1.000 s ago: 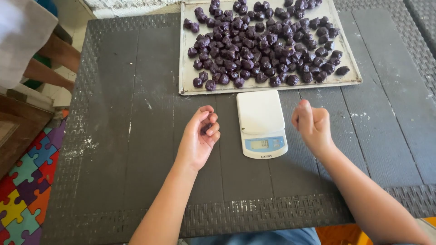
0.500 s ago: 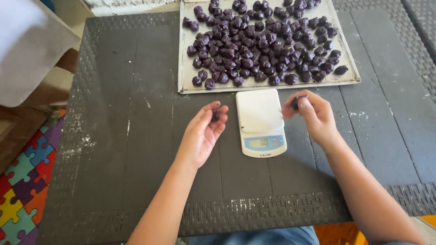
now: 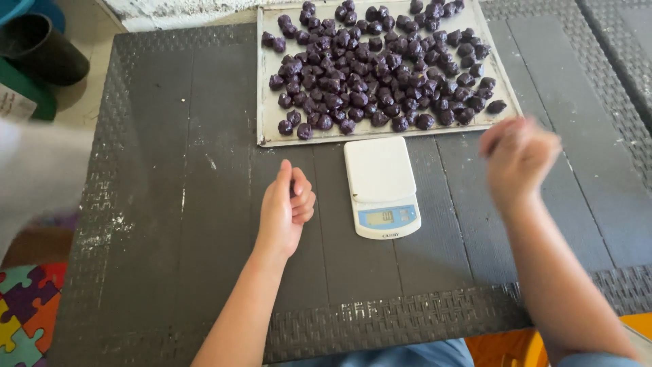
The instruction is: Weighing small portions of purple dough on a digital scale and arranging them on a baking tray.
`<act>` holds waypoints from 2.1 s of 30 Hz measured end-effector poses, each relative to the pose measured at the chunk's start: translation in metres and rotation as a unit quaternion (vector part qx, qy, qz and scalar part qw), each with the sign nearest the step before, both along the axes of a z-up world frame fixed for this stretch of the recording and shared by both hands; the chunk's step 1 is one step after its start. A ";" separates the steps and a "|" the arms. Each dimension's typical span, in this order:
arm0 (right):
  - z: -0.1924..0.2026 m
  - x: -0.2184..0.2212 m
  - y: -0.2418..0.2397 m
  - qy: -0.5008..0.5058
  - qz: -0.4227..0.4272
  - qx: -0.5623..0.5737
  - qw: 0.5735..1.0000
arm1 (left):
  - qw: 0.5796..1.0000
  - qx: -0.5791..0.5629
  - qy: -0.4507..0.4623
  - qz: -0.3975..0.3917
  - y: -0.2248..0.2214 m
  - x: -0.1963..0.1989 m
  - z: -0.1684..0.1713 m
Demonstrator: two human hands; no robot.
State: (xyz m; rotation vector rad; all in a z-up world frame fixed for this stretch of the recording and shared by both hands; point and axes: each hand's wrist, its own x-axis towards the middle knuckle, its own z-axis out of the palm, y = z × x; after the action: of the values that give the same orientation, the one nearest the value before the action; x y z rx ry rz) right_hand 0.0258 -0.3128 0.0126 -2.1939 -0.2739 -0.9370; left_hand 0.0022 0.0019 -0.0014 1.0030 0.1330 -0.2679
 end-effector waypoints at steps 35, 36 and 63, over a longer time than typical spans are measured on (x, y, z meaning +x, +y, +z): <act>-0.006 -0.006 0.018 0.165 0.165 0.067 0.970 | 0.999 0.000 0.017 0.030 0.003 0.002 0.001; -0.012 -0.003 0.018 0.156 0.155 0.058 0.974 | 0.999 0.021 -0.006 0.034 0.004 0.003 -0.003; 0.027 0.055 -0.002 -0.186 0.027 -0.230 0.955 | 0.979 0.163 -0.106 -0.064 -0.004 -0.007 0.006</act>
State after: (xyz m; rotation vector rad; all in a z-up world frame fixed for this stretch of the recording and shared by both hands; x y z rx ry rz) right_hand 0.0805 -0.3146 0.0394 -2.3863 -0.7952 -1.3631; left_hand -0.0047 -0.0020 0.0047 1.3623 -0.0856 -0.2601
